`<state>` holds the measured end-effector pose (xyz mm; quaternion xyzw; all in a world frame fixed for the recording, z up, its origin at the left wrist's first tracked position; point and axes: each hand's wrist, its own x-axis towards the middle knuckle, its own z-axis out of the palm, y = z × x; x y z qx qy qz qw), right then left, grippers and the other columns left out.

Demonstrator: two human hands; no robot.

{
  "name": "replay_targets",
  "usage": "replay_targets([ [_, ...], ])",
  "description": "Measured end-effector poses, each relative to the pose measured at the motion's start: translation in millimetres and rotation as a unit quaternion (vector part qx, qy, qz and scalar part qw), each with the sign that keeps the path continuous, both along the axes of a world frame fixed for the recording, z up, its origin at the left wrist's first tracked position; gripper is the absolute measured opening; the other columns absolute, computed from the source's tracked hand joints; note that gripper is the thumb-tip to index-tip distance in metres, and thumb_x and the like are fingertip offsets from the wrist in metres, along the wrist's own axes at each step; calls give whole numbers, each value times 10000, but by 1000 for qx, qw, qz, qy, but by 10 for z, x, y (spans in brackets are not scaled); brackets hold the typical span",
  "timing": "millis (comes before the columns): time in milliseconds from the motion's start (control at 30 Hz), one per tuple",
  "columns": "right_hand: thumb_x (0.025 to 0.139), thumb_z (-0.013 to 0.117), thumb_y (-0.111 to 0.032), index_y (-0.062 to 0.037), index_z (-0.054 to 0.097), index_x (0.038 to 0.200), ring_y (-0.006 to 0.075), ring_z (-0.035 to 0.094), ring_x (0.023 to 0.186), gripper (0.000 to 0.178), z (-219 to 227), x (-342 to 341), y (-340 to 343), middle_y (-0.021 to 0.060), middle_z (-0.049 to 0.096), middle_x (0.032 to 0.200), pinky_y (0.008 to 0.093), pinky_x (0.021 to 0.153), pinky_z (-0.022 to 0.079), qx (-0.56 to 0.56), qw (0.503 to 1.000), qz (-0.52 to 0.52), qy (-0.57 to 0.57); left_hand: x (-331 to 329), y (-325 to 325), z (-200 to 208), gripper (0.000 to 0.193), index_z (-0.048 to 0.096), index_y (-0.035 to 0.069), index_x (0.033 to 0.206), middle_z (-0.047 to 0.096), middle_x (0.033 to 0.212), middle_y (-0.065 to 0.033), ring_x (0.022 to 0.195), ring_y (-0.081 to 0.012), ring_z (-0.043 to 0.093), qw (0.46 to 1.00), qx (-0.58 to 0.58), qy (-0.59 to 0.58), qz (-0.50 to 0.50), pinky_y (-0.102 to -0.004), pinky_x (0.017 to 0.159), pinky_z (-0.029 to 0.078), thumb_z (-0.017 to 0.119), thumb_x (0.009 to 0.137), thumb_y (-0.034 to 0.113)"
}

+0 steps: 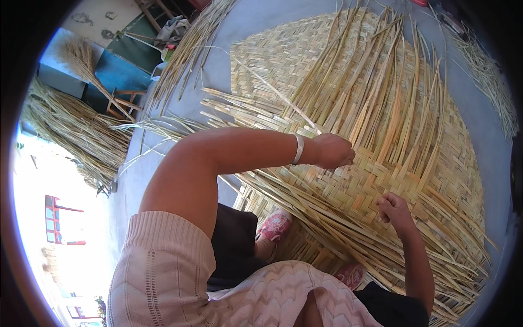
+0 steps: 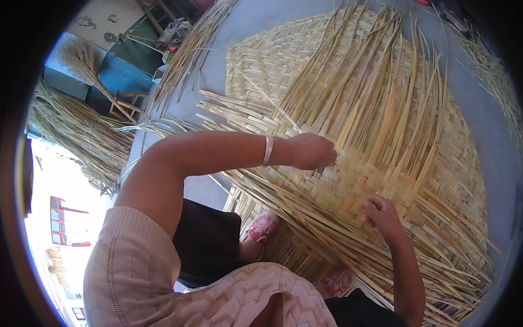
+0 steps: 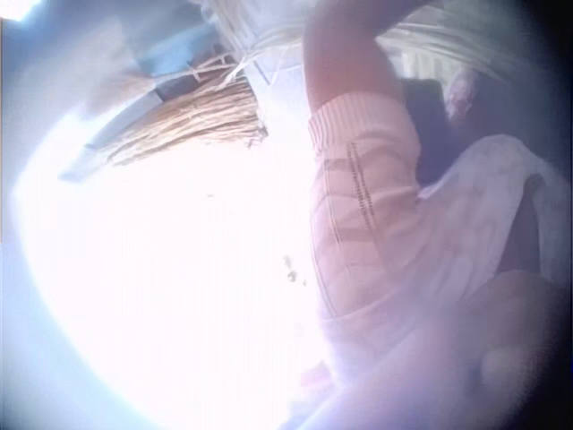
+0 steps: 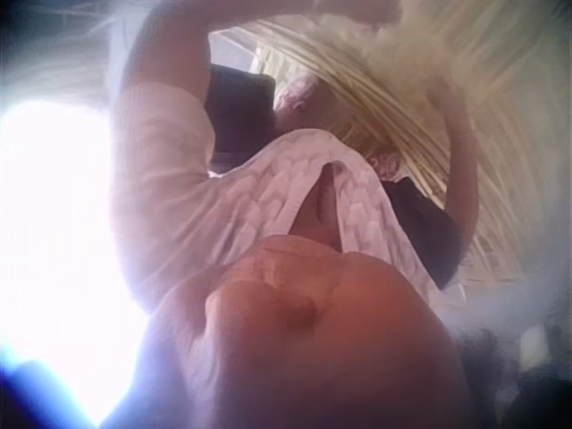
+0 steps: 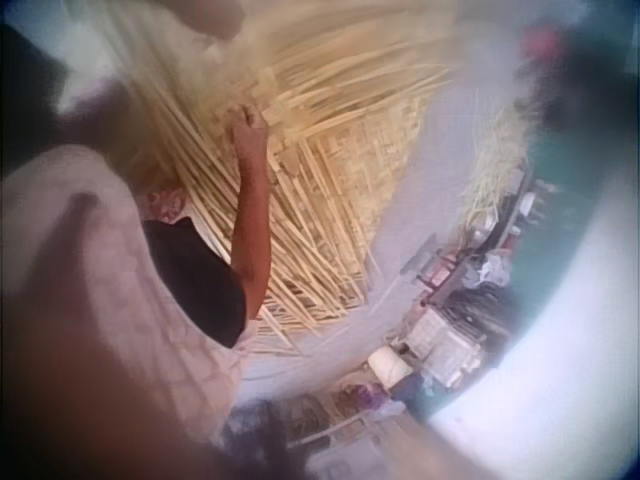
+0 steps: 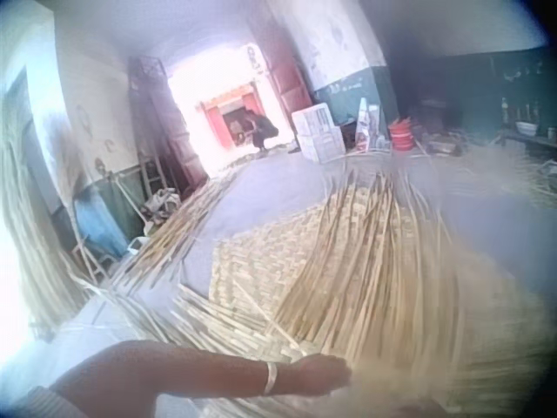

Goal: The person weaves a large flat mat using dried palm leaves. They interlace leaf strips by hand, periodically adjusting the mat and pulling new strips into the weave.

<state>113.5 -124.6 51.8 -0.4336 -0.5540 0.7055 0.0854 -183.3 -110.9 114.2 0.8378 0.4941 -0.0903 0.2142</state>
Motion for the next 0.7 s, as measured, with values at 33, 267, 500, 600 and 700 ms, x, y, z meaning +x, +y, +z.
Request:
replay_targets([
  [33, 934, 559, -261, -38, 575, 881, 79, 481, 557, 229, 120, 46, 33, -2, 515, 634, 227, 509, 386, -24, 999, -7, 27, -10, 30, 114, 210, 636, 73, 921, 642, 892, -150, 870, -350, 635, 1000, 23, 10, -5, -442, 730, 506, 561, 874, 264],
  [267, 892, 629, -189, -44, 577, 879, 80, 489, 536, 154, 448, 238, 65, -1, 551, 650, 235, 519, 422, -37, 999, 4, -23, 44, -13, 213, 124, 616, 56, 870, 652, 866, -148, 863, -354, 635, 999, -11, 6, -33, -465, 718, 495, 562, 806, 148],
  [500, 830, 662, -139, -11, 603, 944, 106, 588, 625, 180, 402, 342, 237, 44, 632, 740, 244, 551, 458, -67, 985, 63, -148, -98, -130, -239, 329, 683, 69, 903, 667, 843, -139, 806, -326, 633, 980, -132, -151, 7, -402, 712, 496, 641, 828, 386],
  [600, 842, 644, -125, -19, 595, 915, 104, 595, 608, 138, 479, 182, 405, 37, 627, 722, 249, 559, 480, 4, 984, 80, -161, -349, 70, -241, 360, 695, 47, 892, 675, 765, -96, 690, -192, 622, 959, -197, -193, 66, -339, 671, 488, 668, 852, 404],
  [700, 872, 630, -146, -46, 571, 851, 87, 599, 605, 119, 589, -88, 559, 18, 615, 694, 243, 547, 482, 88, 973, 112, -183, -675, 296, -206, 389, 678, 34, 847, 674, 774, -90, 694, -168, 623, 938, -284, -160, 113, -339, 673, 494, 660, 865, 422],
])
